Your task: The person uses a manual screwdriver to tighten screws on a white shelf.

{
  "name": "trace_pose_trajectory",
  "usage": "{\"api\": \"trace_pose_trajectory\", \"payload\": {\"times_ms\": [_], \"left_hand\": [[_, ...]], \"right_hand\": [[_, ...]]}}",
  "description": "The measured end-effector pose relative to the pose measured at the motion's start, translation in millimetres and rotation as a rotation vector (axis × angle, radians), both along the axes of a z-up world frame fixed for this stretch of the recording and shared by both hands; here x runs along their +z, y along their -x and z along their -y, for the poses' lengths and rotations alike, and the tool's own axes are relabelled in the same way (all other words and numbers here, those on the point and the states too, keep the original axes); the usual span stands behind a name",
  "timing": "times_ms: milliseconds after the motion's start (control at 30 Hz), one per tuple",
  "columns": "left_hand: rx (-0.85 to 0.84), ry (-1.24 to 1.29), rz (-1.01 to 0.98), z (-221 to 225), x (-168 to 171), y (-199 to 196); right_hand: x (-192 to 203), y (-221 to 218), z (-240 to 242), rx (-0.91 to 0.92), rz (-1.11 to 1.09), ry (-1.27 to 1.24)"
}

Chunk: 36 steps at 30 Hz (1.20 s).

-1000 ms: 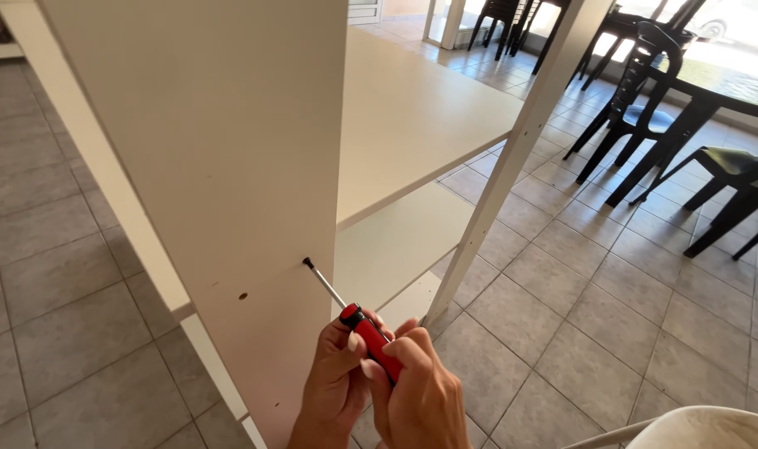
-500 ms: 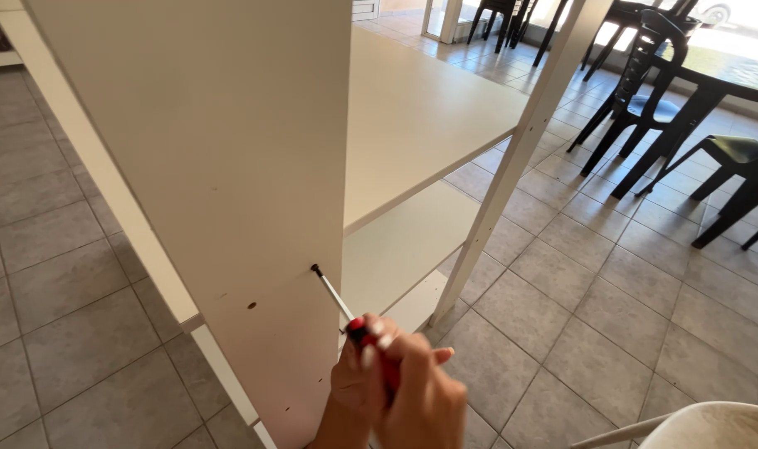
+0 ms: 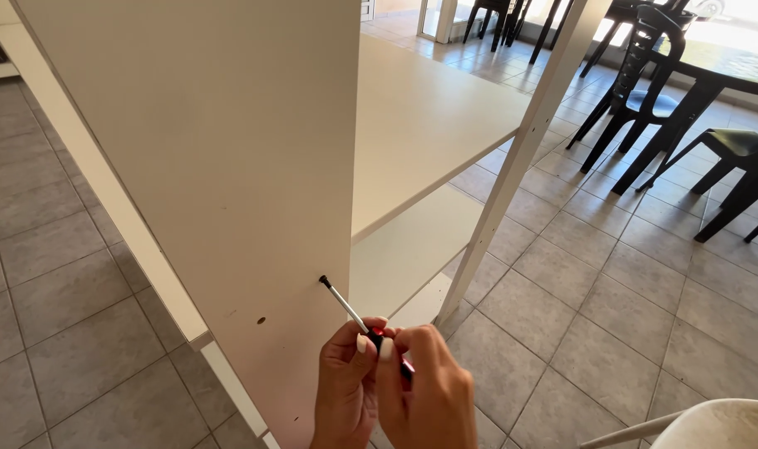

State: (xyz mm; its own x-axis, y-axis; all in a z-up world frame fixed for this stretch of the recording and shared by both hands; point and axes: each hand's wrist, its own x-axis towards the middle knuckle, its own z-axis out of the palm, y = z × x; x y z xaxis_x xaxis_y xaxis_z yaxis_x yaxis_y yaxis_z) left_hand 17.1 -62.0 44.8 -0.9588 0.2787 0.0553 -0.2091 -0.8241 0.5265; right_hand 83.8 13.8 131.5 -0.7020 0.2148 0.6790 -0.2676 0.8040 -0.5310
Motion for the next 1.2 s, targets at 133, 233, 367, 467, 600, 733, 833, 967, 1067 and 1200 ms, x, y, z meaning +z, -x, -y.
{"api": "trace_pose_trajectory", "payload": {"times_ms": [133, 233, 367, 467, 600, 733, 833, 967, 1067, 1200], "left_hand": [[0.036, -0.069, -0.035, -5.2, -2.5, 3.8], [0.02, -0.057, -0.025, -4.1, -7.2, 6.6], [0.027, -0.071, -0.114, -4.4, 1.0, 4.4], [-0.009, -0.17, -0.247, -11.5, -4.6, 11.4], [-0.339, -0.695, -0.498, -45.1, -57.4, 39.8], [-0.408, -0.776, -0.388, -51.8, -56.2, 33.6], [-0.191, -0.362, -0.445, -28.7, -20.6, 11.4], [-0.185, -0.051, -0.198, -12.3, -5.0, -4.6], [-0.096, 0.057, -0.092, -11.5, -5.2, -7.4], [-0.052, 0.056, -0.08, -15.4, 18.9, -12.2]], "right_hand": [[-8.2, -6.7, -15.4, -0.068, 0.085, 0.191], [-15.3, -18.3, -24.8, 0.011, 0.408, 0.337], [-22.2, -24.3, -6.7, -0.175, 0.444, 0.493], [-40.3, -19.8, -21.9, -0.065, 0.227, 0.267], [-18.3, -22.4, -29.7, 0.243, -0.045, -0.277], [-12.9, -21.4, -38.2, 0.206, -0.032, -0.265], [-0.8, -22.0, -31.7, 0.265, -0.033, -0.207], [-23.9, -22.0, -33.0, 0.181, 0.016, -0.227], [-37.1, -20.4, -34.6, 0.088, 0.059, -0.236], [-42.8, -19.2, -40.4, 0.01, 0.102, -0.197]]}}
